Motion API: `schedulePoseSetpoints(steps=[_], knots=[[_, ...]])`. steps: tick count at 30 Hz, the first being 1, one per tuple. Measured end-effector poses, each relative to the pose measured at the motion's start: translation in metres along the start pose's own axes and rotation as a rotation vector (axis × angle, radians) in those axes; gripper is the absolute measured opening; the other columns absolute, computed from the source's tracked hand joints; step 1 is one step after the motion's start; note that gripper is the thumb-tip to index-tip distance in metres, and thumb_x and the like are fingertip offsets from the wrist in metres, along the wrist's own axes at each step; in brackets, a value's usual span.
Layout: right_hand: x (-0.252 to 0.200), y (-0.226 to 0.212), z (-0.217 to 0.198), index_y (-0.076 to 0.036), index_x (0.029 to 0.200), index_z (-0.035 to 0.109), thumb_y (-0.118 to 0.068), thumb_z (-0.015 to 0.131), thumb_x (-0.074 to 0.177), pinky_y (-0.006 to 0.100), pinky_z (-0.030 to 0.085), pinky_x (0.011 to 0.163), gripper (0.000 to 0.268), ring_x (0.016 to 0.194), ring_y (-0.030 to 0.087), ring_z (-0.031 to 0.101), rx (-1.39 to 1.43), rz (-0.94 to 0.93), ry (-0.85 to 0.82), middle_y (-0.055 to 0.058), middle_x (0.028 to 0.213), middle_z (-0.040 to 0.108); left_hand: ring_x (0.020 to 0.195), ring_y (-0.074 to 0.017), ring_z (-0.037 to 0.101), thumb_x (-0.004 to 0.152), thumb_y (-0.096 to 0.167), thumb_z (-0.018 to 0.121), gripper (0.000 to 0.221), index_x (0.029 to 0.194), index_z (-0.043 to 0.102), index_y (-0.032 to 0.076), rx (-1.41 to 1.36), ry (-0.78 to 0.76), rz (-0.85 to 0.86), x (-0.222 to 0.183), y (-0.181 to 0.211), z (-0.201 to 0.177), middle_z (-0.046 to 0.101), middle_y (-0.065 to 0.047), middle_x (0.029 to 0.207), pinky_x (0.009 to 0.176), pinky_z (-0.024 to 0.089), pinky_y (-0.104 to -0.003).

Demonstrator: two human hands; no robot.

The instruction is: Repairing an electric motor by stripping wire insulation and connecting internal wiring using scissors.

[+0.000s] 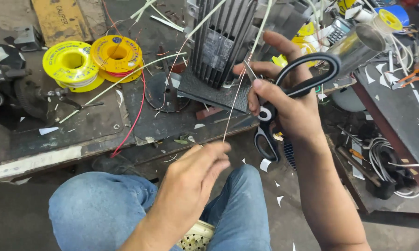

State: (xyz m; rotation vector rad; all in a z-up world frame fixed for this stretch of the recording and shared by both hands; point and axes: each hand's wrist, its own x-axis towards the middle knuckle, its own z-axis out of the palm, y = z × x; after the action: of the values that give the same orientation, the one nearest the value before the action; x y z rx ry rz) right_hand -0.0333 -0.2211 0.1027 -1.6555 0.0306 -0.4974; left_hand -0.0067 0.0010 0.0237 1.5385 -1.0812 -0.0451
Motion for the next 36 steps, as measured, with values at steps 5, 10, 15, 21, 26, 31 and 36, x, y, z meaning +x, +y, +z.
schedulePoseSetpoints(steps=[5, 10, 15, 21, 26, 31, 36], knots=[[-0.002, 0.017, -0.023, -0.001, 0.153, 0.051, -0.005, 0.065, 0.103, 0.024, 0.053, 0.067, 0.052, 0.070, 0.016, 0.059, -0.079, -0.020, -0.035, 0.023, 0.127, 0.072, 0.089, -0.0304, 0.069, 0.102, 0.010, 0.063, 0.006, 0.104, 0.064, 0.005, 0.377, -0.583, 0.158, 0.037, 0.010, -0.023, 0.070, -0.012, 0.092, 0.078, 0.055, -0.047], [-0.004, 0.007, -0.031, 0.003, 0.146, 0.061, -0.001, 0.066, 0.103, 0.023, 0.054, 0.067, 0.043, 0.073, 0.013, 0.060, -0.244, -0.030, -0.019, 0.015, 0.116, 0.071, 0.076, -0.0283, 0.074, 0.085, 0.012, 0.071, 0.007, 0.085, 0.077, 0.014, 0.770, -0.744, 0.478, 0.064, -0.009, -0.015, 0.077, -0.006, 0.079, 0.067, 0.060, -0.048], [-0.005, 0.010, -0.038, -0.004, 0.146, 0.060, -0.002, 0.068, 0.105, 0.019, 0.056, 0.075, 0.042, 0.086, 0.008, 0.063, -0.314, -0.007, -0.009, 0.006, 0.112, 0.065, 0.086, -0.0295, 0.060, 0.095, 0.013, 0.066, 0.008, 0.088, 0.064, 0.010, 0.779, -0.459, 0.748, 0.061, -0.016, -0.033, 0.064, -0.007, 0.087, 0.075, 0.050, -0.042], [0.000, 0.021, -0.032, -0.007, 0.141, 0.063, 0.000, 0.068, 0.106, 0.023, 0.062, 0.084, 0.035, 0.099, 0.011, 0.068, -0.484, -0.105, -0.046, 0.006, 0.113, 0.069, 0.073, -0.0144, 0.071, 0.102, 0.013, 0.070, 0.015, 0.100, 0.080, 0.001, -0.518, 0.245, -0.544, 0.014, -0.055, -0.006, 0.081, -0.011, 0.083, 0.070, 0.058, -0.027], [-0.024, -0.005, -0.004, -0.001, 0.121, 0.067, -0.010, 0.070, 0.108, 0.030, 0.053, 0.081, 0.016, 0.083, 0.021, 0.068, -0.702, -0.386, 0.039, 0.015, 0.116, 0.065, 0.077, -0.0209, 0.057, 0.109, 0.012, 0.059, 0.018, 0.103, 0.067, -0.004, -1.633, 0.404, -0.512, -0.006, -0.052, 0.028, 0.064, -0.014, 0.085, 0.067, 0.045, -0.031], [-0.038, 0.018, 0.009, 0.013, 0.102, 0.066, 0.009, 0.079, 0.098, 0.042, 0.051, 0.057, 0.014, 0.071, 0.032, 0.062, -0.902, -1.016, -0.406, 0.019, 0.091, 0.063, 0.077, -0.0144, 0.047, 0.115, 0.022, 0.052, 0.023, 0.107, 0.059, 0.002, -1.959, 0.433, -0.517, -0.016, -0.035, 0.050, 0.052, -0.006, 0.087, 0.066, 0.043, -0.025], [-0.018, 0.040, -0.006, 0.010, 0.131, 0.070, 0.002, 0.066, 0.112, 0.043, 0.056, 0.072, 0.020, 0.090, 0.036, 0.070, -1.118, -0.945, -0.189, 0.023, 0.110, 0.065, 0.077, -0.0148, 0.047, 0.114, 0.016, 0.053, 0.017, 0.109, 0.060, 0.001, -2.131, 0.463, -0.542, -0.015, -0.027, 0.048, 0.055, -0.009, 0.090, 0.068, 0.044, -0.024]])
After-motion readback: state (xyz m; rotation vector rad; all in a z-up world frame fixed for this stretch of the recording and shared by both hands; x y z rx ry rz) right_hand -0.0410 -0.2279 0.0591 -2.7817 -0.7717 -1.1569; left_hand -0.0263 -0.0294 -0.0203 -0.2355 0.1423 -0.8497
